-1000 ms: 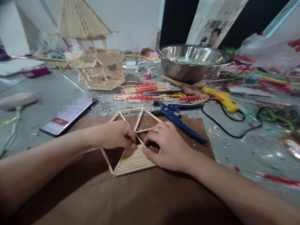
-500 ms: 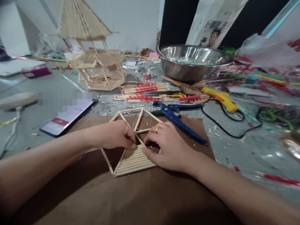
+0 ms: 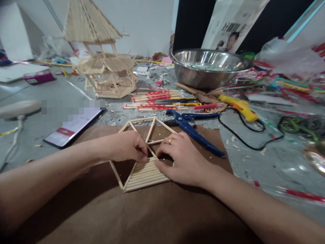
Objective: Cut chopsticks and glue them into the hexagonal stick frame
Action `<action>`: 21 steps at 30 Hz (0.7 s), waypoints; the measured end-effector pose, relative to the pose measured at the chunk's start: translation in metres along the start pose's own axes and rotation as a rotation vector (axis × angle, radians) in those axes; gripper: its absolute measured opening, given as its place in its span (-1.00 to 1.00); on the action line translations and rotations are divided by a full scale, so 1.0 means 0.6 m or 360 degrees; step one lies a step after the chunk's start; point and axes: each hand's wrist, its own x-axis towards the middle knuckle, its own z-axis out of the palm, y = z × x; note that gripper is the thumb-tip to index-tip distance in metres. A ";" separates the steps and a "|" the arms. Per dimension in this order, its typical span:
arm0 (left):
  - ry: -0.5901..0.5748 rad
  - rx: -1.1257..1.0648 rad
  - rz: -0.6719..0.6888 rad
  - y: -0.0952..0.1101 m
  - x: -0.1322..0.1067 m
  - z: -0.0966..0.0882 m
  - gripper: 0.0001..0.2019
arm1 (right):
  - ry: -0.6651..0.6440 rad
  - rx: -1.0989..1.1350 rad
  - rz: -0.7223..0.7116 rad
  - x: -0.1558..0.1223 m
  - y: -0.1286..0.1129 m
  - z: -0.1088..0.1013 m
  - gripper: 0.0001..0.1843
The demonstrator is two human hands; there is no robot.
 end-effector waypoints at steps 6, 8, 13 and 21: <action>0.0000 0.0018 0.0016 0.002 0.000 -0.001 -0.79 | -0.0016 -0.0003 0.0009 0.001 -0.002 -0.001 -0.81; -0.0004 0.0011 0.0007 0.002 0.000 -0.001 -0.79 | -0.0022 -0.0004 0.0013 0.001 -0.003 -0.001 -0.80; -0.0001 -0.0014 0.0031 0.000 -0.002 0.001 -0.78 | -0.0013 -0.0001 0.0006 0.000 -0.002 -0.001 -0.80; -0.0012 -0.0010 0.0038 -0.002 -0.001 0.004 -0.78 | -0.0001 0.0000 0.0012 0.000 -0.002 -0.001 -0.80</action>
